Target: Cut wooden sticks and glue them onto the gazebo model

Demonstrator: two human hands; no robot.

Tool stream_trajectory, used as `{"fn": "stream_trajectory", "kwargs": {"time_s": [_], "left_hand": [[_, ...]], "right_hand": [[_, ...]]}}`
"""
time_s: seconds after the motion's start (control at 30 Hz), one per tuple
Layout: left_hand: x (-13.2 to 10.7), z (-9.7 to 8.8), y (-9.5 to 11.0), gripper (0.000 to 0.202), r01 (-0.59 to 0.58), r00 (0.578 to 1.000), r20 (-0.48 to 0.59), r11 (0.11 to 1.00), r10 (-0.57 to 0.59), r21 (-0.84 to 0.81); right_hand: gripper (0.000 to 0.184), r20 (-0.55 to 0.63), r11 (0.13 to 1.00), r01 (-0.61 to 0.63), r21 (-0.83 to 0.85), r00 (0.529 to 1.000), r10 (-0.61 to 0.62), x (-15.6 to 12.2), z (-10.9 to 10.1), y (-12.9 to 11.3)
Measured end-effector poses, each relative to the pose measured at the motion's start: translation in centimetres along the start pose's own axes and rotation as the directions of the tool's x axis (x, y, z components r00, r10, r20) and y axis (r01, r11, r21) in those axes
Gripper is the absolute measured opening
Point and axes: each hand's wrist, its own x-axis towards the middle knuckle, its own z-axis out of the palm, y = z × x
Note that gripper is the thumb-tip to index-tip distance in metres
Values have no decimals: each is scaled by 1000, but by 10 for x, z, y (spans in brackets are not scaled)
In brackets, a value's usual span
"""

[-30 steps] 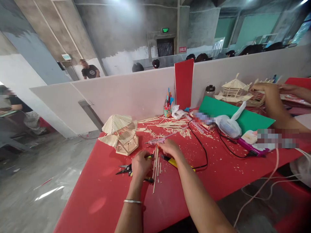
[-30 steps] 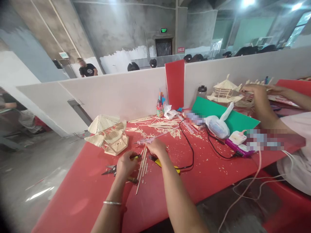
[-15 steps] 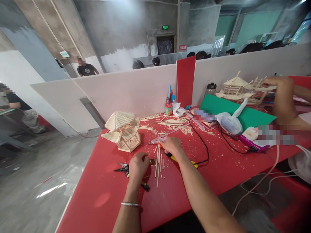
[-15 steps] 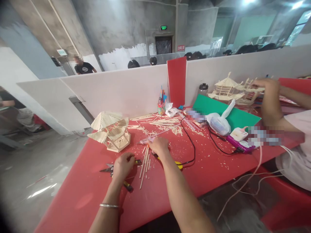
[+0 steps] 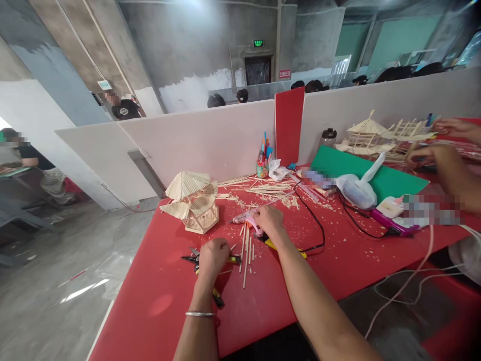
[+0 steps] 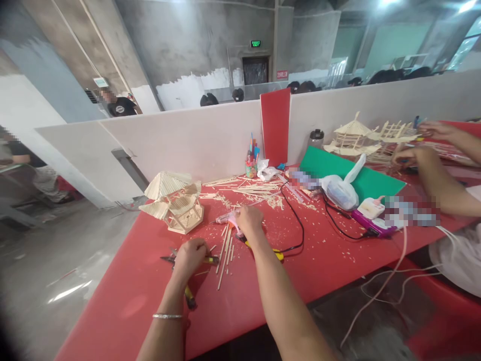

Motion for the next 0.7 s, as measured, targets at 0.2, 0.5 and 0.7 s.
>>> {"fn": "stream_trajectory", "kwargs": {"time_s": [0.2, 0.5, 0.7], "left_hand": [[-1, -3, 0, 21, 50, 998, -42, 999, -49, 18], [-2, 3, 10, 24, 82, 991, -77, 957, -107, -278], [8, 8, 8, 26, -17, 954, -214, 675, -209, -738]], "right_hand": [[12, 59, 910, 396, 122, 912, -405, -10, 3, -18], [14, 56, 822, 535, 193, 831, -554, -19, 19, -35], [21, -56, 788, 505, 352, 852, -520, -19, 19, -41]]}}
